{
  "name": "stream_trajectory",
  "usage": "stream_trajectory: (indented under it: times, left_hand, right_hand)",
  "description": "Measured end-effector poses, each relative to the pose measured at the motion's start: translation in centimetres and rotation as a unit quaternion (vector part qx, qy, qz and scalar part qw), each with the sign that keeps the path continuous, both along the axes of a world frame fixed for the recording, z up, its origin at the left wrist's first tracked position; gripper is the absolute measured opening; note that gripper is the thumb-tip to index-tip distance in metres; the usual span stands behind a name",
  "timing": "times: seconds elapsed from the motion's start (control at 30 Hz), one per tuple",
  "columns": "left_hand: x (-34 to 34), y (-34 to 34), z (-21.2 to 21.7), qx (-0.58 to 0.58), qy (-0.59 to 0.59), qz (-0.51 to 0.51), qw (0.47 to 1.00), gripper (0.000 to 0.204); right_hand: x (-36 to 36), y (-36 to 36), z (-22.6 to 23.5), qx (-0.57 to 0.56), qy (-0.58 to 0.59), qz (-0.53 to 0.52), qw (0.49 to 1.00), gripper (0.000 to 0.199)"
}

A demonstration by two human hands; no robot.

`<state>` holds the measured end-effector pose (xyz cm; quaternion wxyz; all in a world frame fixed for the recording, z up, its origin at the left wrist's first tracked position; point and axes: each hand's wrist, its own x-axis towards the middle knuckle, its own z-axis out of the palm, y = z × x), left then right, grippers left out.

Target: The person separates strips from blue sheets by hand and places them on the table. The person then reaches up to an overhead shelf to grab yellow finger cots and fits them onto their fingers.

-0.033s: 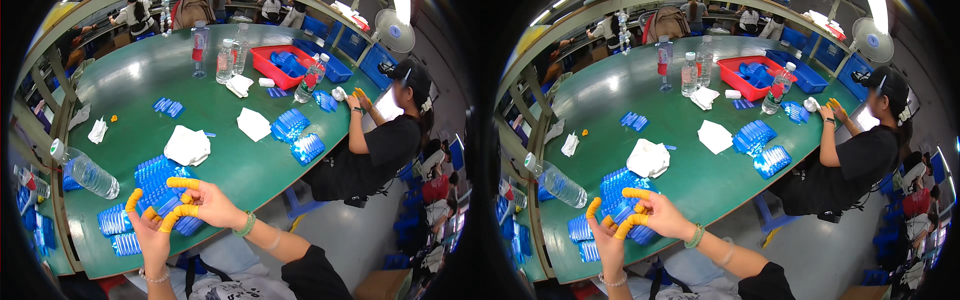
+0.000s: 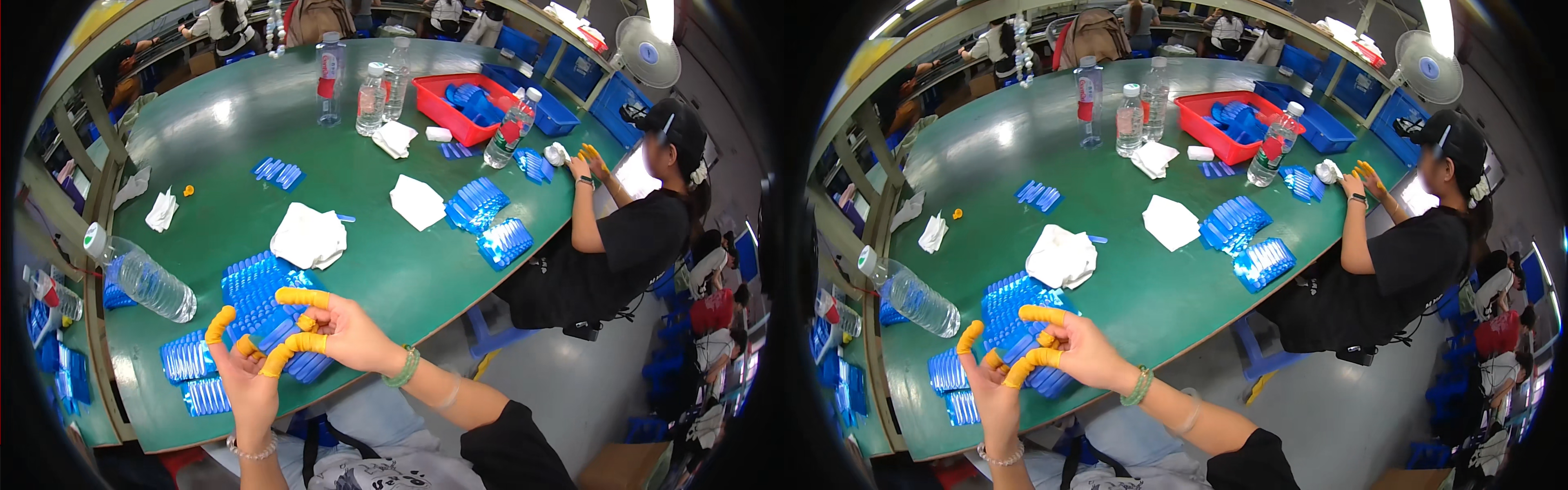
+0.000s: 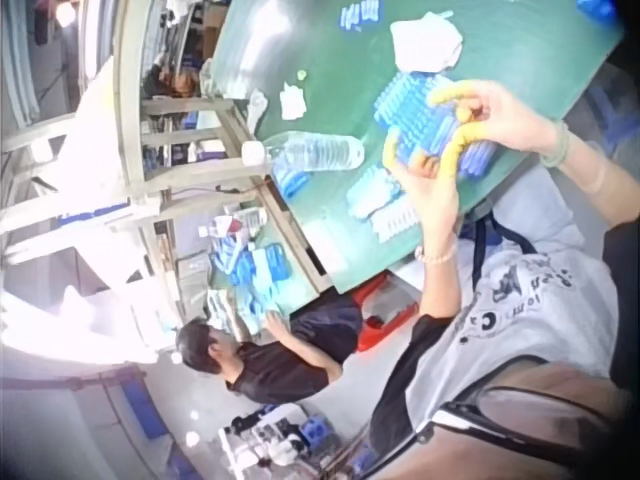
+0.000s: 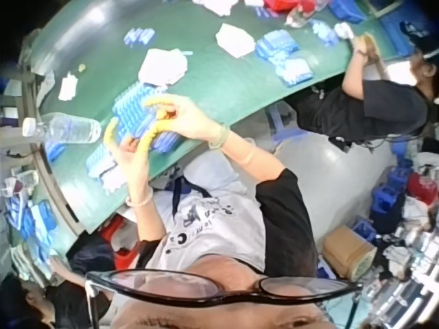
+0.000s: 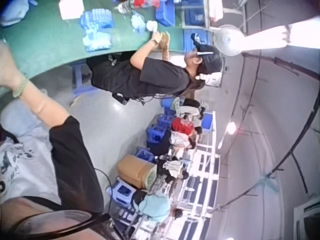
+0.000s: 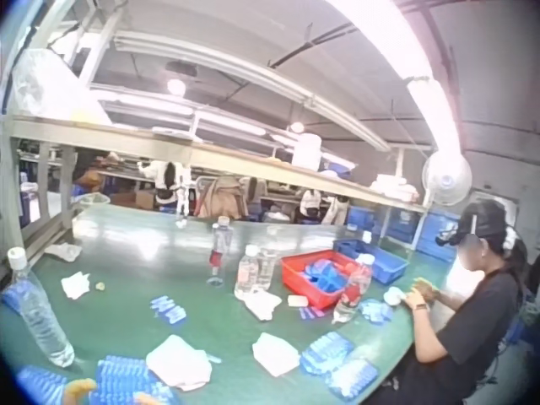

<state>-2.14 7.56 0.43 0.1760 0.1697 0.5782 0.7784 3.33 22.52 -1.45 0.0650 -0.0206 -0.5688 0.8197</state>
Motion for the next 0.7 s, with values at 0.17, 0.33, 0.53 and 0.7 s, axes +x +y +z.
stream_trajectory:
  times: [0.17,0.33,0.53,0.7]
  left_hand:
    - [-0.1,-0.6,-0.9,-0.013,-0.007,-0.006,1.000,0.075]
    - [0.2,-1.9,-1.1,-0.017,0.003,0.018,1.000,0.073]
    - [0.0,-1.8,-2.0,0.011,-0.031,0.015,0.999,0.072]
    - [0.2,-2.6,-1.0,-0.030,-0.013,0.041,0.999,0.067]
  right_hand:
    - [-0.5,-0.6,1.2,-0.008,-0.003,-0.035,0.999,0.058]
    - [-0.4,-0.7,0.6,0.023,-0.016,-0.008,1.000,0.060]
    - [-0.5,-1.0,1.6,0.050,-0.048,0.011,0.998,0.060]
    - [-1.1,-2.1,1.1,0.032,-0.032,-0.003,0.999,0.053]
